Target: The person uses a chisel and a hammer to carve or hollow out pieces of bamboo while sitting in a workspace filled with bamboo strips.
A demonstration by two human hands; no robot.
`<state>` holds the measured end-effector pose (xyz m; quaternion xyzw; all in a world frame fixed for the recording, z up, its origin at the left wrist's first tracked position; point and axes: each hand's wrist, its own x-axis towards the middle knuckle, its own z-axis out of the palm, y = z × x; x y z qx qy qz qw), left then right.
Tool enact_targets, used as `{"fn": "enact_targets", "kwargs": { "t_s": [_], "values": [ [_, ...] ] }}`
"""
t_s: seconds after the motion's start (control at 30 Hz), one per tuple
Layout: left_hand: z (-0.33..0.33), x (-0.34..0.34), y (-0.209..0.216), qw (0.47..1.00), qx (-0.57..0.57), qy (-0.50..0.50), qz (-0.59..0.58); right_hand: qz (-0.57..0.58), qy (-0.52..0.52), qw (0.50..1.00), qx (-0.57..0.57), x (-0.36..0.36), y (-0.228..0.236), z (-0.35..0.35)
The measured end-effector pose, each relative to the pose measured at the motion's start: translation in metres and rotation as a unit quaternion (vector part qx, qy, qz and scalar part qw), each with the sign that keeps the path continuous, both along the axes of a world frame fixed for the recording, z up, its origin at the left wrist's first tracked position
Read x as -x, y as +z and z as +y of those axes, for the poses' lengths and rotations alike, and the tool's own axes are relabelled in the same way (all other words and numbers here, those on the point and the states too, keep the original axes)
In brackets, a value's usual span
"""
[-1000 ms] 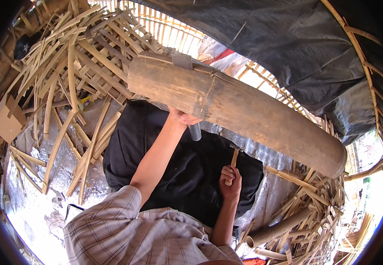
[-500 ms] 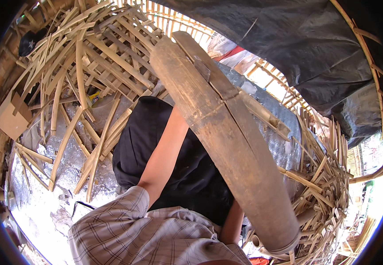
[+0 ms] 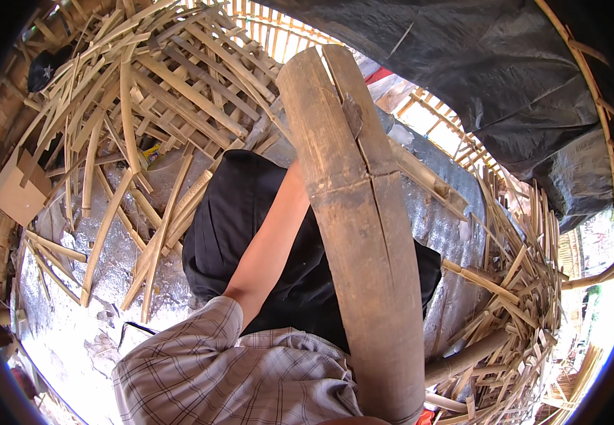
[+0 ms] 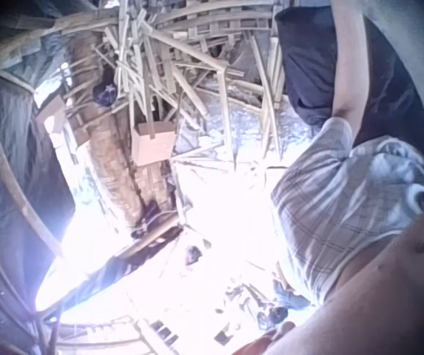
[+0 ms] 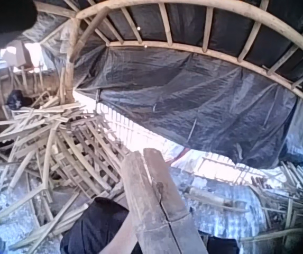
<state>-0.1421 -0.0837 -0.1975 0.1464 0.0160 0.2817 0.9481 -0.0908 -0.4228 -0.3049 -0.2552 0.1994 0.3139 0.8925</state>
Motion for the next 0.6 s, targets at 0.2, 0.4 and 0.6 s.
{"fn": "enact_targets", "kwargs": {
  "t_s": [0.2,0.4,0.6],
  "values": [
    [-0.008,-0.013,0.0,1.0,0.011,0.017,0.018,0.007,0.016,1.0,-0.017,-0.001,0.004,0.002],
    [-0.025,-0.016,0.002,0.999,0.039,0.029,0.009,0.047,0.105,0.983,-0.146,-0.005,0.006,0.002],
    [-0.026,0.002,0.007,0.996,0.021,-0.025,-0.08,0.06,0.135,0.969,-0.2,-0.009,0.003,0.0]
  ]
}}
